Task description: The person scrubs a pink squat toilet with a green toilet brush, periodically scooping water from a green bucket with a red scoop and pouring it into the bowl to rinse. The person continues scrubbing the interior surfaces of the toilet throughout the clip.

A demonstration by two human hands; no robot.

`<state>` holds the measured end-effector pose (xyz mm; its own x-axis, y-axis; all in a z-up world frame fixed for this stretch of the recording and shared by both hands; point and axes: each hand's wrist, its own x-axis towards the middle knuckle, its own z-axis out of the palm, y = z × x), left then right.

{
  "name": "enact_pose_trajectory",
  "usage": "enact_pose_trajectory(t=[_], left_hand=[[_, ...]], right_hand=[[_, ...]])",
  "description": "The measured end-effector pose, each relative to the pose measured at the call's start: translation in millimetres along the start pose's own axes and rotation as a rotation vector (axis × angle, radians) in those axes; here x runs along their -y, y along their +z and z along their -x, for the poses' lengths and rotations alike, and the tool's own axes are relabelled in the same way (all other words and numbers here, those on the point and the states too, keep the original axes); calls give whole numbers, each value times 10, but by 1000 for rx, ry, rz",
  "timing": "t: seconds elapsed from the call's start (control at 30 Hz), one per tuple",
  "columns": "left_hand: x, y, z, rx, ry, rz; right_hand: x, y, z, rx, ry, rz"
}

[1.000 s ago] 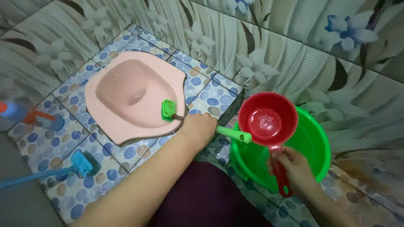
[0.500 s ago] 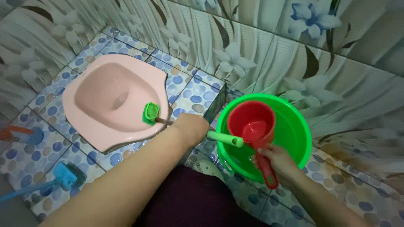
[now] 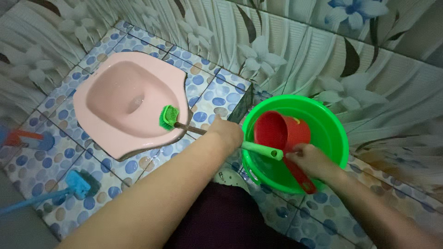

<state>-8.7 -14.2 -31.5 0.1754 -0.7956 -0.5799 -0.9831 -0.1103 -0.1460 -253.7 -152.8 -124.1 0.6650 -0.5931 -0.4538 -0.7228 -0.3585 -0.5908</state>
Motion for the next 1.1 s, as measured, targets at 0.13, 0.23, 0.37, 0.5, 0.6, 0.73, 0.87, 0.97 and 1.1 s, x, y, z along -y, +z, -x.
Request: enact_pose_trajectory(t=[0.13,0.23,0.37,0.5,0.6,0.73,0.87,0.97,1.1], left_hand=[[-21,-18,24,14,2,-23],[-24,-60,41,7,-5,-12],[12,-139,113,5,19,-15],[65,-218,238,19,7,-25],[141,-227,322,5,25,-112],[271,-189,412,-83,-64,18],[376,-171,584,-121,-81,19],[461,-183,753,-127,-120,36],[553,-165,946,-158,-199,108]], right_hand=[[92,-71,13,-35,-55,91],[177,-114,44,-120,-195,42],[297,-160,25,-22,-117,-46],[405,-110,-81,-13,-200,-128],[522,-24,-170,3,-282,-235],[719,-14,-126,27,-224,-144],[1010,-48,6,82,-260,-163],[1203,-81,75,75,-322,-99],[1429,-84,146,68,-392,-84]])
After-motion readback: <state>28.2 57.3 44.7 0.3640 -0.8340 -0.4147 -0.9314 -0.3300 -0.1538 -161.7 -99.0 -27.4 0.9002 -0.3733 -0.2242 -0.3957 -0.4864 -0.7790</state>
